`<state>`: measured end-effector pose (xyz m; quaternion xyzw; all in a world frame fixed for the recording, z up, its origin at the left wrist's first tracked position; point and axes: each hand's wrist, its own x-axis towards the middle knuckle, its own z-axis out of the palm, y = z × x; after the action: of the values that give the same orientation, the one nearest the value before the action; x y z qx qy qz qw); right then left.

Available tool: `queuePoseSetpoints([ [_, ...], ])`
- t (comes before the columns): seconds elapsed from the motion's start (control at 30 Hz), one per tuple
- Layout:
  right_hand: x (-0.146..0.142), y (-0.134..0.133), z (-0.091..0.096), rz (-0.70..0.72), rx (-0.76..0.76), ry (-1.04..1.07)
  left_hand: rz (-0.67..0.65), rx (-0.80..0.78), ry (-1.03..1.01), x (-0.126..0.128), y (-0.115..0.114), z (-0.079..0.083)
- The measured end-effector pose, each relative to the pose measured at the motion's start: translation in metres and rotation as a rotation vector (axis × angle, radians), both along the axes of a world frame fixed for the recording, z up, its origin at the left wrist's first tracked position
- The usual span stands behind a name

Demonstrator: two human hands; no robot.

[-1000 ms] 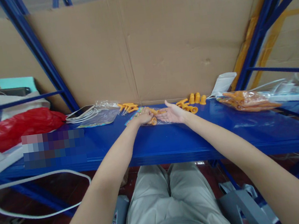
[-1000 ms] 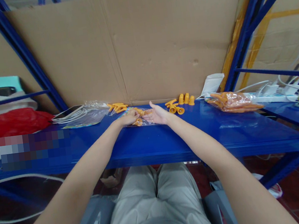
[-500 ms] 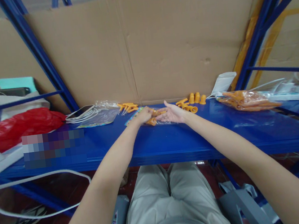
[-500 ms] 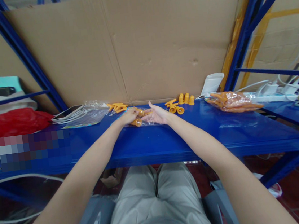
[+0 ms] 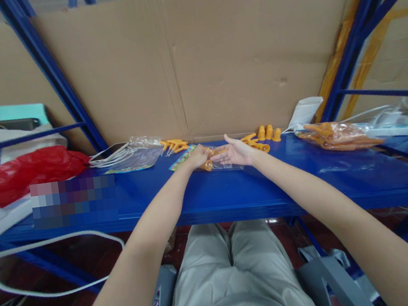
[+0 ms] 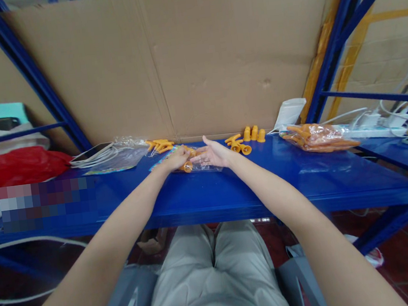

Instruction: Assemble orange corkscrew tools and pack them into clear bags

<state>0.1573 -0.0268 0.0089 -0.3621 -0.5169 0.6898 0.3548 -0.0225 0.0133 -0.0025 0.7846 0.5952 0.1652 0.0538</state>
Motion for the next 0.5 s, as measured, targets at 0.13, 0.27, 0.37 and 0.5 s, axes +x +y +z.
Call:
queuePoseSetpoints([
  [0.13, 0.018, 0.011, 0.006, -0.075, 0.053, -0.072, 0.004, -0.01, -0.004, -0.001, 0.006, -0.002],
  [0.27, 0.05, 0.024, 0.006, -0.483, 0.336, -0.421, 0.014, 0.006, -0.006, -0.004, 0.012, -0.004],
  [0.37, 0.075, 0.032, -0.002, -0.716, 0.65, -0.881, 0.035, 0.02, 0.011, -0.006, 0.015, -0.005],
  [0.5, 0.091, 0.039, -0.014, -0.598, 0.711, -1.006, 0.067, 0.024, 0.027, -0.009, 0.02, -0.007],
])
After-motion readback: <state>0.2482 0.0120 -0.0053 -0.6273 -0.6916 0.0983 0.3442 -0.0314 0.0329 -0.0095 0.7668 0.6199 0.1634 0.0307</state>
